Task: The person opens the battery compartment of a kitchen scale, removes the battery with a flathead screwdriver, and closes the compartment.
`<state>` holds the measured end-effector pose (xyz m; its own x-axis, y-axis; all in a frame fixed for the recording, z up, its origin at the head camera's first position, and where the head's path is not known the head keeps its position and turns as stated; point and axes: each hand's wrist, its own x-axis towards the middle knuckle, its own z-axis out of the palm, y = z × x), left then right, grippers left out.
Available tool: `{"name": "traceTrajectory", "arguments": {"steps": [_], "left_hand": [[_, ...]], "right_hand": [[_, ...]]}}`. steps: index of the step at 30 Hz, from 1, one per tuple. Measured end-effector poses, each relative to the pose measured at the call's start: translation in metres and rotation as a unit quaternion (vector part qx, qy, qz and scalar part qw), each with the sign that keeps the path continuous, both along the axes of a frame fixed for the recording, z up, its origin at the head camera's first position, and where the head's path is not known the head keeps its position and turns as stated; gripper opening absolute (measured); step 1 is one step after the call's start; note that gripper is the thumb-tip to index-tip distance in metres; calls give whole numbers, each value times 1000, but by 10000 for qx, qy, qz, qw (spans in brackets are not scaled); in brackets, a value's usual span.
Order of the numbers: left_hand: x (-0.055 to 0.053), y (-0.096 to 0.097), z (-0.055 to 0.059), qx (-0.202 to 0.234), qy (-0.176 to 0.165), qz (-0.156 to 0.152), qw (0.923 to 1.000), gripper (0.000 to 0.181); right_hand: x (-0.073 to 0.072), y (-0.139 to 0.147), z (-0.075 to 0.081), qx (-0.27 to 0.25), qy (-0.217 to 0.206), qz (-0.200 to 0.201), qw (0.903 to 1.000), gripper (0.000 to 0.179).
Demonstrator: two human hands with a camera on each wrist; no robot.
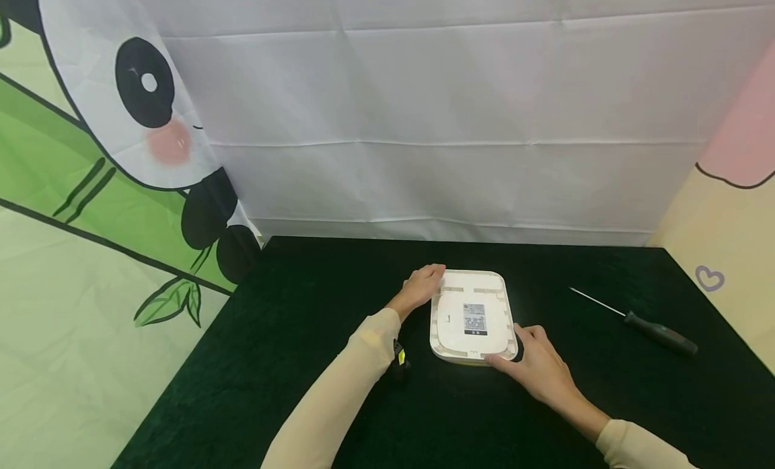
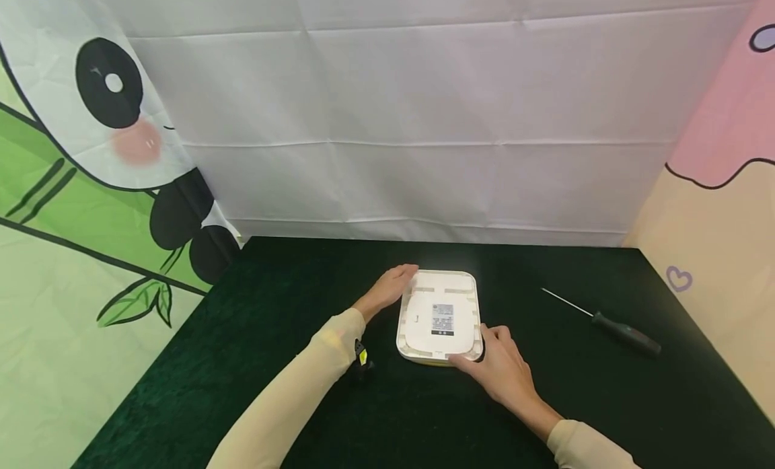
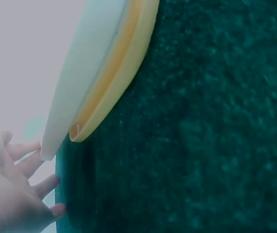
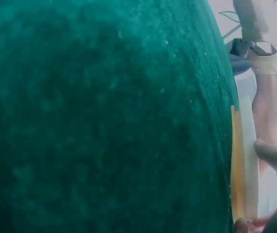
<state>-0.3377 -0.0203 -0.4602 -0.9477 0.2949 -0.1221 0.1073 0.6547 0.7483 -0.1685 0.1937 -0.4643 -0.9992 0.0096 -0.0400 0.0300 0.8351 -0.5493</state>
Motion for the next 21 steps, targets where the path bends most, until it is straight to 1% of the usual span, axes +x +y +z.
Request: {"name": "traceTrajectory", "arguments": {"steps": [3, 11, 15, 21], "left_hand": [[0, 0, 0, -94, 75, 46, 9999, 54], [3, -5, 0, 30, 45, 185, 9998, 52], [4, -13, -2, 81, 98, 165, 9998, 52], [9, -24, -1, 158, 194, 85, 9997, 51]], "right_hand": [[-1, 1, 0, -4, -5, 42, 10000, 107], [-5, 7, 0, 31, 14, 207, 9998, 105], [-7, 12, 0, 105, 113, 256, 9996, 102], [-8, 19, 0, 110, 165, 265, 9995, 98]]}}
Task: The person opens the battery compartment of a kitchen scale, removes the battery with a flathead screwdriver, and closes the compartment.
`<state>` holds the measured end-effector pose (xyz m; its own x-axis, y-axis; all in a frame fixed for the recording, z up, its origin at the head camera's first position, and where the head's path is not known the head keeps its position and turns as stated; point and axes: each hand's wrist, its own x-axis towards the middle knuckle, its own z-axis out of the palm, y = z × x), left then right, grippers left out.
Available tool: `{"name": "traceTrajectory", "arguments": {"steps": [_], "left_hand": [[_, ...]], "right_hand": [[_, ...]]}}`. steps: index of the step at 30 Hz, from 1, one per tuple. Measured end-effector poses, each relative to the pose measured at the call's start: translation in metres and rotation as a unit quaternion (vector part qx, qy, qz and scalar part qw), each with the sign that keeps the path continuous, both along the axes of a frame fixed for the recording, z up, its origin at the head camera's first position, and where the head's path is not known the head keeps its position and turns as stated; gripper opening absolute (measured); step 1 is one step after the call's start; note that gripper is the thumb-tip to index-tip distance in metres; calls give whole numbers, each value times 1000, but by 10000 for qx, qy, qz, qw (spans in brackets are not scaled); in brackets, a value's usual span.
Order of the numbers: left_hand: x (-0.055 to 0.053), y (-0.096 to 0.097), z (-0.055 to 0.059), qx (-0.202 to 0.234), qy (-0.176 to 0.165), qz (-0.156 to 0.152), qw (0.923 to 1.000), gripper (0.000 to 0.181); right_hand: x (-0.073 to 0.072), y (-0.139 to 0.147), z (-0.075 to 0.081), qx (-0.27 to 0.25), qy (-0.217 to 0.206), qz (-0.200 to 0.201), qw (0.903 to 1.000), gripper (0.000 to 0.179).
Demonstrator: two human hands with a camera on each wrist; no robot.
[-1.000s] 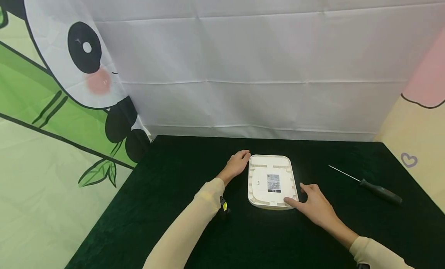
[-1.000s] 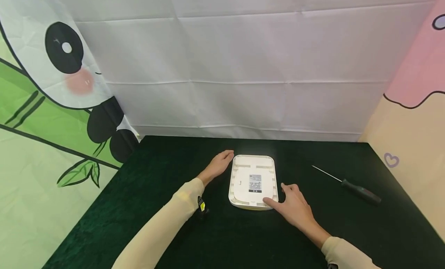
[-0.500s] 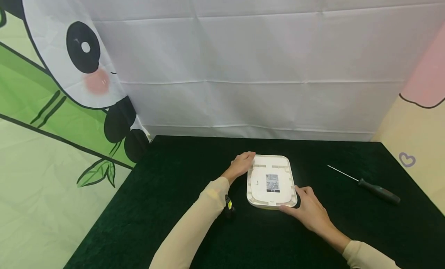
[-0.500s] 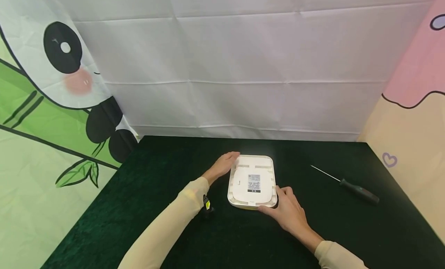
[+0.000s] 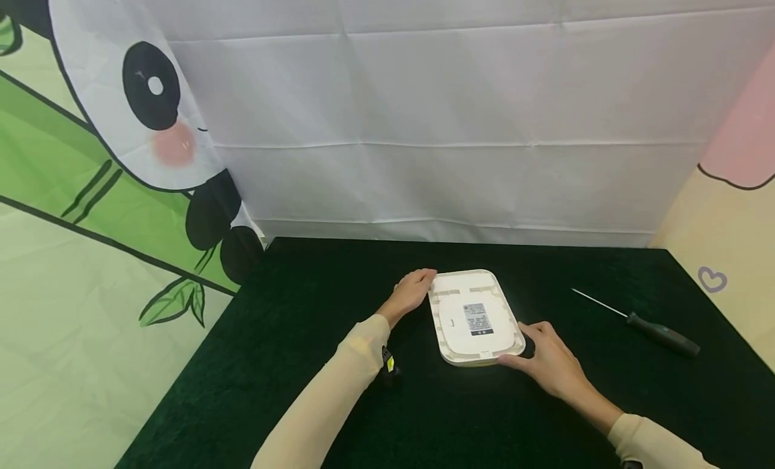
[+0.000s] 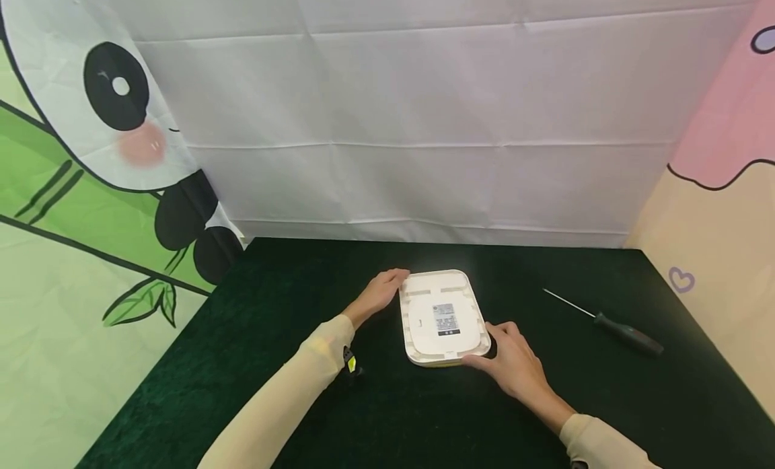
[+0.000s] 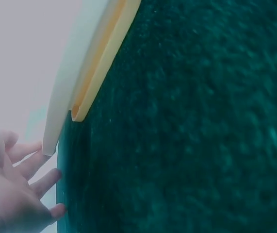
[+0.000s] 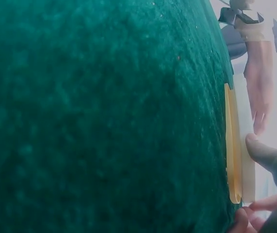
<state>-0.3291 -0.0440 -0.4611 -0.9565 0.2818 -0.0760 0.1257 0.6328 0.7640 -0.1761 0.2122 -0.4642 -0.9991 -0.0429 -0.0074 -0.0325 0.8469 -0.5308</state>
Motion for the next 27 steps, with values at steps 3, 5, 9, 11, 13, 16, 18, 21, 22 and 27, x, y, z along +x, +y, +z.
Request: {"name": "traceTrajectory", "arguments": {"steps": [3, 5, 9, 11, 13, 16, 18, 21, 22, 27], "left_hand": [[2, -3, 0, 28, 12, 58, 10000, 50], [3, -5, 0, 27, 21, 104, 9999, 49], [4, -9, 1, 74, 7, 194, 9998, 46], [5, -11, 1, 72, 9, 240, 9997, 45], [6, -12, 2, 64, 21, 276, 9996, 43], [8, -14, 3, -16, 22, 324, 9995, 41], [9, -15, 4, -51, 27, 343, 9994, 40], [11, -17, 5, -128, 75, 358, 9992, 37], [12, -18, 5, -154, 104, 362, 9992, 36], [14, -23, 7, -277, 147, 373, 9988, 31]], "right_hand": [[0, 2, 1, -3, -11, 5, 10000, 95], [0, 3, 1, -1, -17, 12, 10000, 93], [-1, 7, 2, 13, -2, 13, 10000, 88], [-2, 10, 2, 24, 18, 24, 10000, 87], [-2, 12, 2, 31, 34, 47, 10000, 86], [-3, 15, 3, 25, 58, 71, 10000, 83], [-3, 18, 3, 9, 88, 96, 9999, 81], [-4, 21, 4, 2, 126, 121, 9998, 77], [-4, 22, 4, 14, 142, 135, 9998, 77], [-6, 26, 3, 46, 174, 153, 9997, 76]]}}
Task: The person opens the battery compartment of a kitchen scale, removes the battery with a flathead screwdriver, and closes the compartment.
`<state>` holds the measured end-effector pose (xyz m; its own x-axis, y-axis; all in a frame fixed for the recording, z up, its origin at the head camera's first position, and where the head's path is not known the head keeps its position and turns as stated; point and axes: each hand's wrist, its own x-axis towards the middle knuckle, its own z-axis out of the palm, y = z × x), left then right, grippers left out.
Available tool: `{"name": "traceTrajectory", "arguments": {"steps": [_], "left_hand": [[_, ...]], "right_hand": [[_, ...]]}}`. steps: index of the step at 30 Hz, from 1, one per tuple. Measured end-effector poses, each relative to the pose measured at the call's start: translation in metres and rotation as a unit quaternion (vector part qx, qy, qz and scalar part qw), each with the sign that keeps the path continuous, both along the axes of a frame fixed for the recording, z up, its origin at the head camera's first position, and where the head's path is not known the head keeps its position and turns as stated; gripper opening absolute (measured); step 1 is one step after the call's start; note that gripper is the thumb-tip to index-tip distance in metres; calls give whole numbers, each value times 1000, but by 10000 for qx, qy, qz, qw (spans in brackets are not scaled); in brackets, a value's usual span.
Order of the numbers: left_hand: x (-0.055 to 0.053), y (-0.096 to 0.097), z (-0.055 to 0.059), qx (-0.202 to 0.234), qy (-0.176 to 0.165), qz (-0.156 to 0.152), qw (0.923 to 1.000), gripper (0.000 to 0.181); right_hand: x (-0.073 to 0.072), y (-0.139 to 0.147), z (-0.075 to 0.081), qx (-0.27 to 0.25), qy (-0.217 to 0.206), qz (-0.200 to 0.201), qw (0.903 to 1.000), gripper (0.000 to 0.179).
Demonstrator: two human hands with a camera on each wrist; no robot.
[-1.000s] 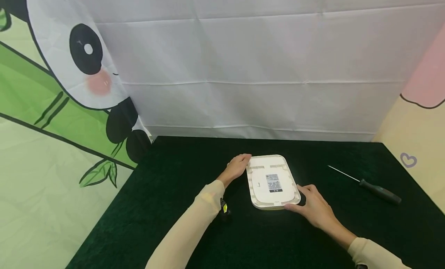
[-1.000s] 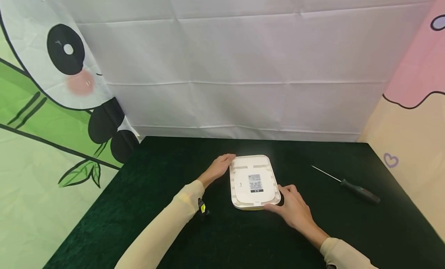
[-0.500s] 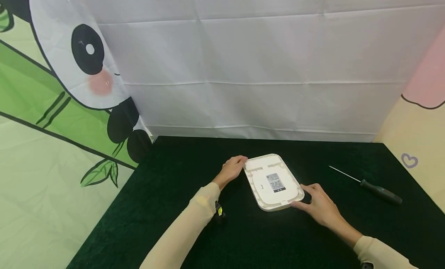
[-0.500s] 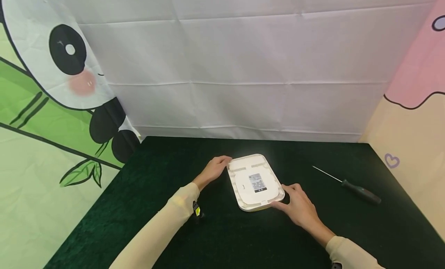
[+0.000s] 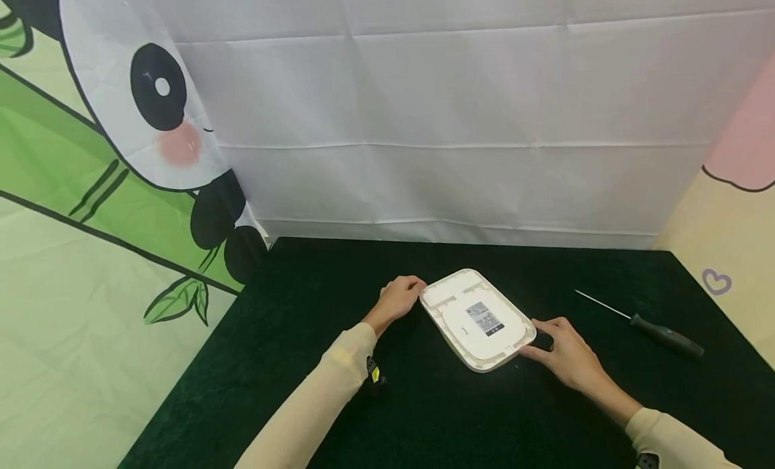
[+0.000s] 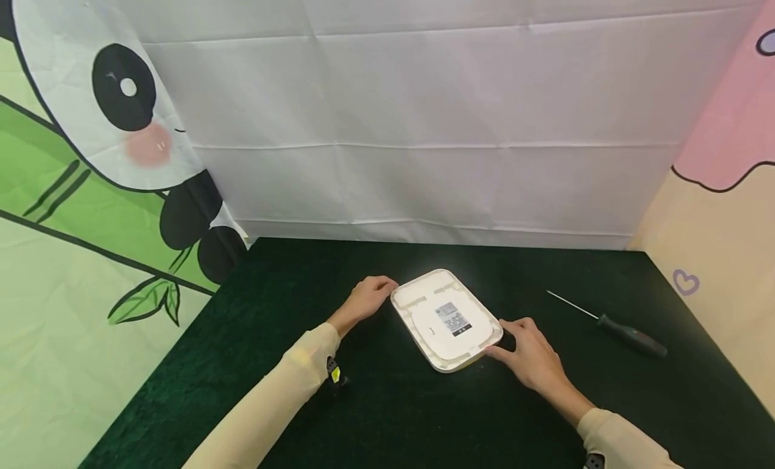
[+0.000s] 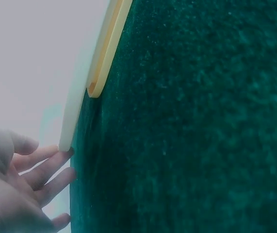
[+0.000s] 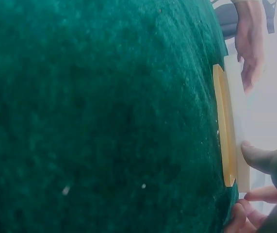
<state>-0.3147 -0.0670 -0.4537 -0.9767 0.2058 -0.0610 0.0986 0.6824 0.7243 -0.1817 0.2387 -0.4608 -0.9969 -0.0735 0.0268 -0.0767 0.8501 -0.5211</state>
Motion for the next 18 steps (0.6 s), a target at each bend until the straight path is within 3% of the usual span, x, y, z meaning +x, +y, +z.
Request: {"name": "traceTrajectory", "arguments": {"steps": [9, 18], "left_hand": [[-12, -2, 2, -308, 66, -285, 9991, 25], [-29, 2, 1, 70, -74, -760, 9971, 30]], "right_hand": [[5, -2, -2, -55, -5, -228, 9997, 83], [21, -24, -3, -422, -360, -777, 9954, 90]]}}
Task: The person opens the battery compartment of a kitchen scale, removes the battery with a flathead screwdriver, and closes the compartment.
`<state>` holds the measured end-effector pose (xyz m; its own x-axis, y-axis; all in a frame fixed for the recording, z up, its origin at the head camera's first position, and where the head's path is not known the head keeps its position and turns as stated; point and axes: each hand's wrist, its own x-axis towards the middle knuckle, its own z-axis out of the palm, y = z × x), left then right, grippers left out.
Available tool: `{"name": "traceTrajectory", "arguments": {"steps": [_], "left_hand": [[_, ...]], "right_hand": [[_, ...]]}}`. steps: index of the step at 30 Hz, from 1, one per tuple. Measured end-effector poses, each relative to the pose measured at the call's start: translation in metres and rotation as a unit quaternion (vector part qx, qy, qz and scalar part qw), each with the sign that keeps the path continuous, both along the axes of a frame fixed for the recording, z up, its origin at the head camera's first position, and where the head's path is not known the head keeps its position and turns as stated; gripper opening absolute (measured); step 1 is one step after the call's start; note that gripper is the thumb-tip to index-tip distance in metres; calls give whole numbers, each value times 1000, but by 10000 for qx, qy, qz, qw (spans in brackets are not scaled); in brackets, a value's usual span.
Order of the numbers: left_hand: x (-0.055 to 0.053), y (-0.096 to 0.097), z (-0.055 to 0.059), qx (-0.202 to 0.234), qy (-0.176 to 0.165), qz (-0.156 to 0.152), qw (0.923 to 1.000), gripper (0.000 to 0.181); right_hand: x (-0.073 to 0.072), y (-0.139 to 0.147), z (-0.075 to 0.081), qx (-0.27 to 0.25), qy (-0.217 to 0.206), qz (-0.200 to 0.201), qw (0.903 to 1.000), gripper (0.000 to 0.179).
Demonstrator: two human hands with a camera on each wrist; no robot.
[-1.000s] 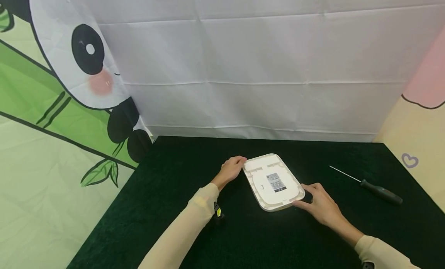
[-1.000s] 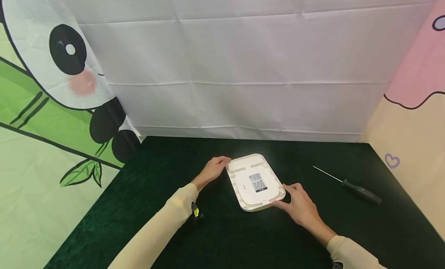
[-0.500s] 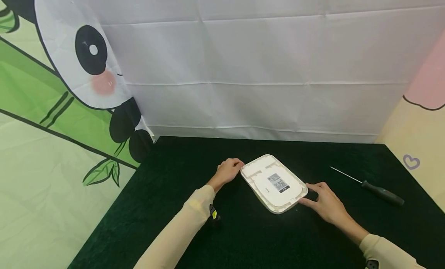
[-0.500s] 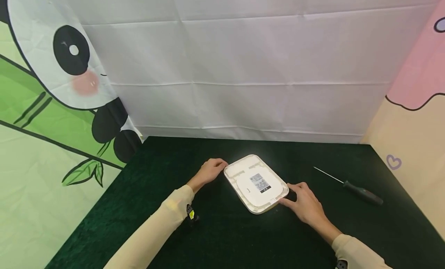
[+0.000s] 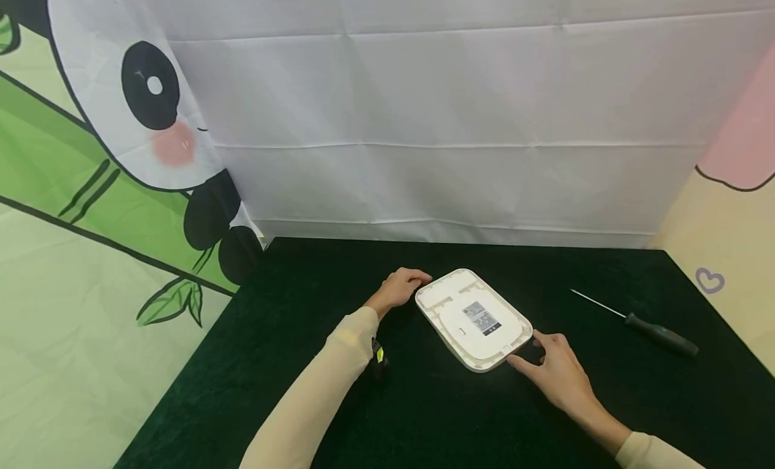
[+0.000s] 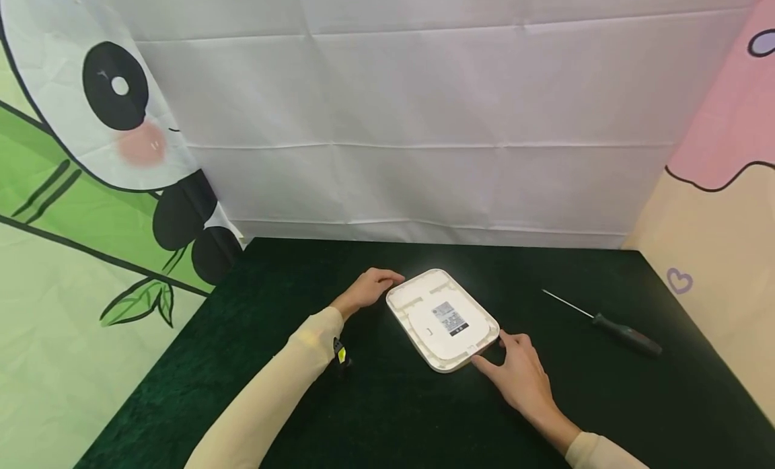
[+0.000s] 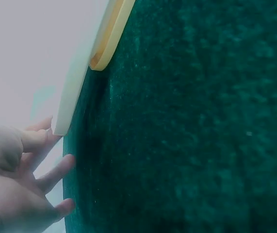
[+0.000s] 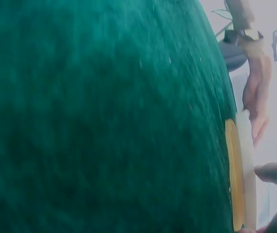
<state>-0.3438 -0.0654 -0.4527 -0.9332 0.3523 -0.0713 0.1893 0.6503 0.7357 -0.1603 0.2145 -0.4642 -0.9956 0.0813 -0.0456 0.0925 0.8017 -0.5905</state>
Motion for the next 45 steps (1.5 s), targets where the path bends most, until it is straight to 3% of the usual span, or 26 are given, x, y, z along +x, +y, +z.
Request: {"name": "traceTrajectory", "arguments": {"steps": [4, 10, 17, 25, 36, 45], "left_hand": [[-3, -1, -2, 20, -22, -5, 10000, 27], [-7, -3, -2, 38, -315, -36, 9995, 26], [-8, -7, 2, -189, -340, -303, 9988, 26], [-6, -18, 0, -190, -377, -652, 9970, 26], [0, -34, 2, 10, -338, -1073, 9936, 25], [8, -41, -1, -221, -324, -1108, 9931, 33]], "right_hand": [[1, -9, -1, -56, -65, -97, 9999, 93], [-1, -13, -1, -82, -127, -168, 9997, 103], [-8, -6, 2, 113, -316, -50, 9994, 120], [-17, 1, 5, 266, -464, 302, 9981, 129], [-34, 19, 6, 435, -168, 1094, 9929, 124], [-54, 40, 9, 636, 154, 1854, 9805, 117]]}}
